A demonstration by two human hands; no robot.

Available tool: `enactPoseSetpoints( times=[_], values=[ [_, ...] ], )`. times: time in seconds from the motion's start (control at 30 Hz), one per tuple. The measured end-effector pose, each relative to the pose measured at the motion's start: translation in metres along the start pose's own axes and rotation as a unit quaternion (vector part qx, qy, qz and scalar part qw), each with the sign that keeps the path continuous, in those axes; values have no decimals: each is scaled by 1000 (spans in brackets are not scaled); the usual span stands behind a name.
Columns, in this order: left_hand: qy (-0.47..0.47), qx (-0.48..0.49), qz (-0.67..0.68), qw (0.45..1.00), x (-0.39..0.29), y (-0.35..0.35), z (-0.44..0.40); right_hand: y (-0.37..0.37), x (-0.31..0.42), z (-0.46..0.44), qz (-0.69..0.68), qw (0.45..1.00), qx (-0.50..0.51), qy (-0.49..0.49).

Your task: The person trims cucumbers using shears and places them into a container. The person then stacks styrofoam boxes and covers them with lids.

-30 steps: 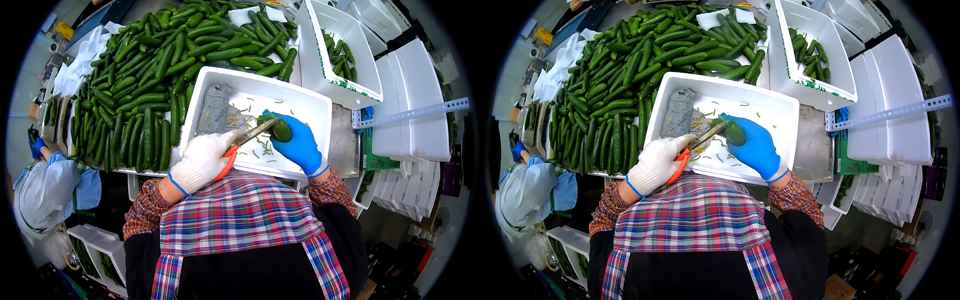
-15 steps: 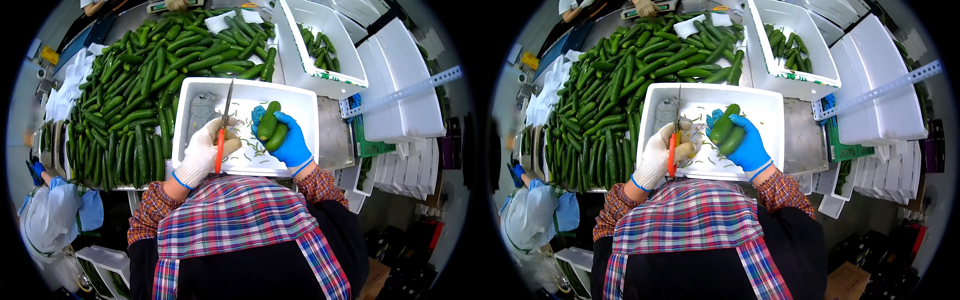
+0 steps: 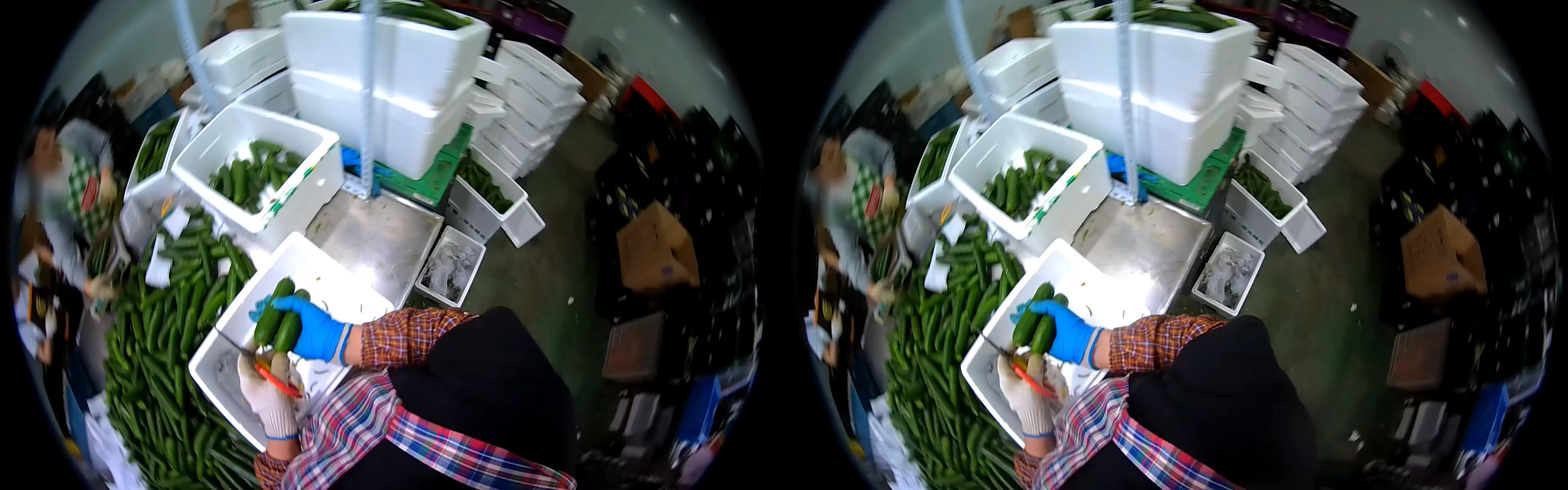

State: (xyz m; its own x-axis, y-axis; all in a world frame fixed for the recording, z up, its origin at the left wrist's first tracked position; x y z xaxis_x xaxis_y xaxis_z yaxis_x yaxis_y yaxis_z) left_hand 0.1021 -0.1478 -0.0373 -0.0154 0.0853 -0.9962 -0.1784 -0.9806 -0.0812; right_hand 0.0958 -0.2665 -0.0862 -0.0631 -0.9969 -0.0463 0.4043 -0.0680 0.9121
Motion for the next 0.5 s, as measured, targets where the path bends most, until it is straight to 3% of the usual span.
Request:
enactPoseSetpoints(
  times=[0.13,0.3,0.37,0.5],
  values=[
    [54,-31,-28,998,3,-8,1,6,-7,8,-26,999,-15,28],
    [12,-38,-31,999,1,-20,5,3,-19,5,-71,997,-17,32],
    [14,-31,-3,999,11,-23,3,4,-23,5,-49,997,13,65],
    [42,-52,66,996,12,-27,2,14,-32,13,-32,999,-8,40]
  ],
)
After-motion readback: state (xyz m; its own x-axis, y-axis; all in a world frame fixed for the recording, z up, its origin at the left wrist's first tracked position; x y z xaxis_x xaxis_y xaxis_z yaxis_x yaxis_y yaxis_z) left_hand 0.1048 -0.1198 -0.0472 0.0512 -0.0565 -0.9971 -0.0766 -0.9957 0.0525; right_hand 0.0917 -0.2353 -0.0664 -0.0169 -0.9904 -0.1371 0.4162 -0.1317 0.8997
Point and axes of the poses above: each hand's wrist, its own z-axis away from the middle knuckle, its own y-axis out of the palm, x = y × z, the point moved 6 cm from there along -z, towards the middle knuckle, and after that the axes turned 14 degrees about -x, right-handed, at the moved point
